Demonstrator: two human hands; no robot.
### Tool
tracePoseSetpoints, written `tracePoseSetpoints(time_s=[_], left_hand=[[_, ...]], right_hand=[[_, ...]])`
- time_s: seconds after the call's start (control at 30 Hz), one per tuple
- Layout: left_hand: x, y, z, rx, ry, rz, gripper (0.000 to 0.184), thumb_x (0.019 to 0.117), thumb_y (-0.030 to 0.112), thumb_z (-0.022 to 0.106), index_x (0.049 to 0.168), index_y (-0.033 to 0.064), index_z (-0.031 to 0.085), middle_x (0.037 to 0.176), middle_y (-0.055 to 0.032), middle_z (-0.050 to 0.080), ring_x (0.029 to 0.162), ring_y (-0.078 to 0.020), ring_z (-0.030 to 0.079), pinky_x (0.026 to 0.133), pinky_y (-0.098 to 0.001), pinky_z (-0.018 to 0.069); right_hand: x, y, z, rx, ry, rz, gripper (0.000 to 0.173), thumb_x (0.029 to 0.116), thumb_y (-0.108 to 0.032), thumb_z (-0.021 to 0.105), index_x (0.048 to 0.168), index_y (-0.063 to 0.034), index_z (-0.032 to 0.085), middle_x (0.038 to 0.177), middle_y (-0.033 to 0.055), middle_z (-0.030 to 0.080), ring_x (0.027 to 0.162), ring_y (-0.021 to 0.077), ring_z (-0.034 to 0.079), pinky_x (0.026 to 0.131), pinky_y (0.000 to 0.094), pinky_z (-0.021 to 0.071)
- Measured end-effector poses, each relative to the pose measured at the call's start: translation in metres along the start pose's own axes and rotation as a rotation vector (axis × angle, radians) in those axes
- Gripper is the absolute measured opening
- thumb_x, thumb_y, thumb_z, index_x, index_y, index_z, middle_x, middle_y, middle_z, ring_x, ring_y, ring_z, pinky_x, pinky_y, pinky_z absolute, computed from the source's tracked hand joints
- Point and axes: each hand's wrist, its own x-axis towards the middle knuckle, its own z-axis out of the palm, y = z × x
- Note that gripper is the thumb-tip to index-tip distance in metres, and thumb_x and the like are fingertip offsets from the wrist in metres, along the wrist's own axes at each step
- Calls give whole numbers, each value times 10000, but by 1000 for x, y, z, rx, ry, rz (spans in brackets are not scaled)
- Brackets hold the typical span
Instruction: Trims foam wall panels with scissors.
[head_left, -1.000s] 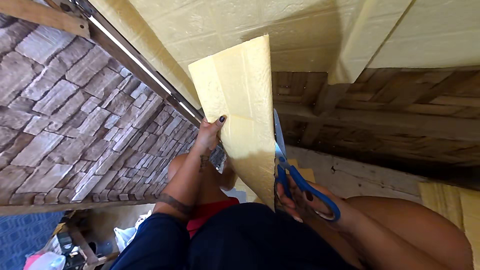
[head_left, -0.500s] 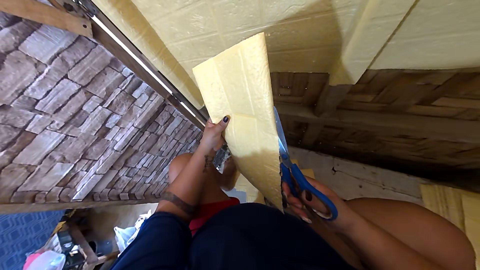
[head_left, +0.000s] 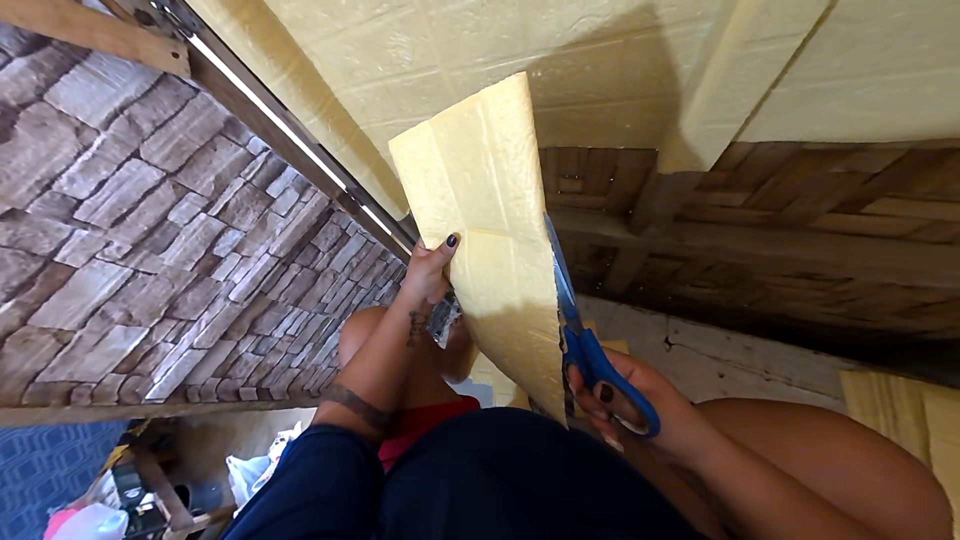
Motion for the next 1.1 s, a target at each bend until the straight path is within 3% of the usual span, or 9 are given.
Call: tracePoseSetpoints(time_s=[0.2, 0.5, 0.77, 0.87, 0.93, 1.1], left_hand=[[-1, 2, -2, 39, -5, -6, 228, 952, 345, 727, 1151, 250, 668, 921, 21, 741, 754, -55, 711, 651, -242, 605], [0, 12, 0, 114, -37, 21, 237, 929, 221, 749, 1148, 227, 661, 966, 41, 757, 812, -53, 722, 716, -248, 615], [-1, 8, 4, 104, -18, -14, 205, 949, 282, 730, 1142, 250, 667, 939, 37, 745, 775, -46, 711, 671, -230, 600], [6, 2, 7, 43, -12, 3, 191, 965, 210, 695, 1147, 214, 636, 959, 33, 757, 826, -72, 731, 748, -281, 626], [5, 1, 9, 28, -23, -5, 214, 954, 240, 719, 1153, 221, 644, 966, 33, 753, 839, -69, 728, 759, -280, 623], [0, -1, 11, 41, -42, -40, 194, 949, 299, 727, 1128, 249, 671, 945, 38, 747, 806, -51, 718, 709, -245, 607]], right_hand=[[-1, 1, -11, 102, -196, 24, 480, 887, -572, 709, 1100, -146, 651, 820, -50, 635, 680, 53, 638, 604, 201, 561], [0, 1, -24, 71, -340, 34, 556, 905, -657, 627, 1177, -172, 623, 906, -30, 640, 778, 79, 653, 680, 220, 567], [3, 4, -14, 76, -189, -80, 499, 898, -596, 678, 1133, -160, 622, 849, -76, 611, 698, 23, 612, 606, 166, 530], [1, 4, -9, 89, -126, -92, 436, 902, -543, 704, 1098, -159, 638, 821, -88, 609, 662, 5, 598, 568, 149, 513], [0, 4, -7, 104, -91, -100, 394, 899, -506, 724, 1073, -159, 659, 797, -92, 616, 631, -4, 592, 548, 141, 510], [0, 3, -3, 103, -49, -109, 349, 898, -476, 736, 1019, -154, 680, 740, -92, 610, 573, -17, 568, 505, 135, 489]])
